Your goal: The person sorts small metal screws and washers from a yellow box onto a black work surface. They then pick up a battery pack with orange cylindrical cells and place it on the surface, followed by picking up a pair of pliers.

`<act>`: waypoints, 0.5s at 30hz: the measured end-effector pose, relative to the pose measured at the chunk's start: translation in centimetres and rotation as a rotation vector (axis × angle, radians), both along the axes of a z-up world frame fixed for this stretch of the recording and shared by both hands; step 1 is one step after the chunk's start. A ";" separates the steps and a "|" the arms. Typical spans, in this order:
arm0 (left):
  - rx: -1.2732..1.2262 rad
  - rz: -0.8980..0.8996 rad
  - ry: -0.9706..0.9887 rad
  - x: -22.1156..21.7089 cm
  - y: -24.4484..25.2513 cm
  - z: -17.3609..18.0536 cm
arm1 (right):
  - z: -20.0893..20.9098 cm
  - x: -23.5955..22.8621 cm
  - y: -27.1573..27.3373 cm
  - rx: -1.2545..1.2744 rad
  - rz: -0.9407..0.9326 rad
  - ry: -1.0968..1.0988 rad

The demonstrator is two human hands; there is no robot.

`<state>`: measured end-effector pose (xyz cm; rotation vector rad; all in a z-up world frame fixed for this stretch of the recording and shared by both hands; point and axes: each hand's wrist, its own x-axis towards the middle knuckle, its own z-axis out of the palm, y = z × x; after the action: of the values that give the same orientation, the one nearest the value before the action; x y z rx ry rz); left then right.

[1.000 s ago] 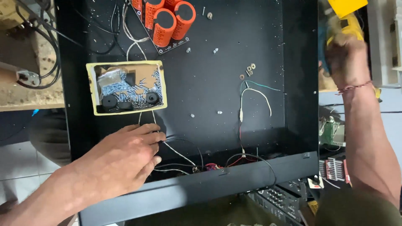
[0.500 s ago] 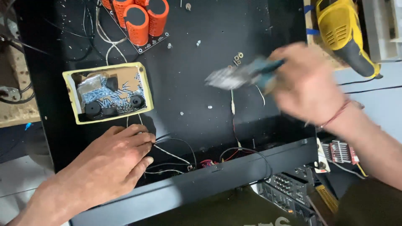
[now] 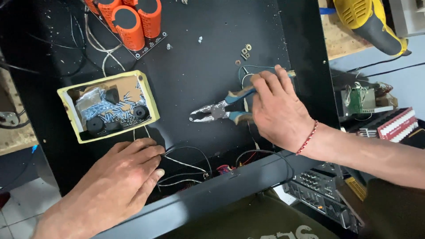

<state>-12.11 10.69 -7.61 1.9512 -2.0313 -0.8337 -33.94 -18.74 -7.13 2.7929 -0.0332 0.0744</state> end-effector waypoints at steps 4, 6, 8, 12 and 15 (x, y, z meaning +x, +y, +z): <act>-0.027 -0.005 0.001 0.0 0.2 0.0 | -0.5 0.3 0.6 -0.090 0.015 0.011; -0.033 -0.004 0.000 0.1 0.2 0.0 | -0.6 0.4 0.7 -0.096 0.011 0.006; 0.036 0.009 0.026 0.3 0.0 -0.1 | -0.8 0.4 0.8 -0.177 -0.023 0.090; 0.075 0.007 0.016 0.2 0.2 -0.5 | -0.7 0.7 -0.4 -0.180 0.066 0.009; 0.006 -0.007 0.019 0.2 0.2 -0.5 | -1.0 0.9 -1.5 -0.126 0.142 0.015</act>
<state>-11.86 10.92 -8.14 1.9327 -2.0289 -0.8579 -32.99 -20.27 -8.09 2.6658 0.1684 0.0867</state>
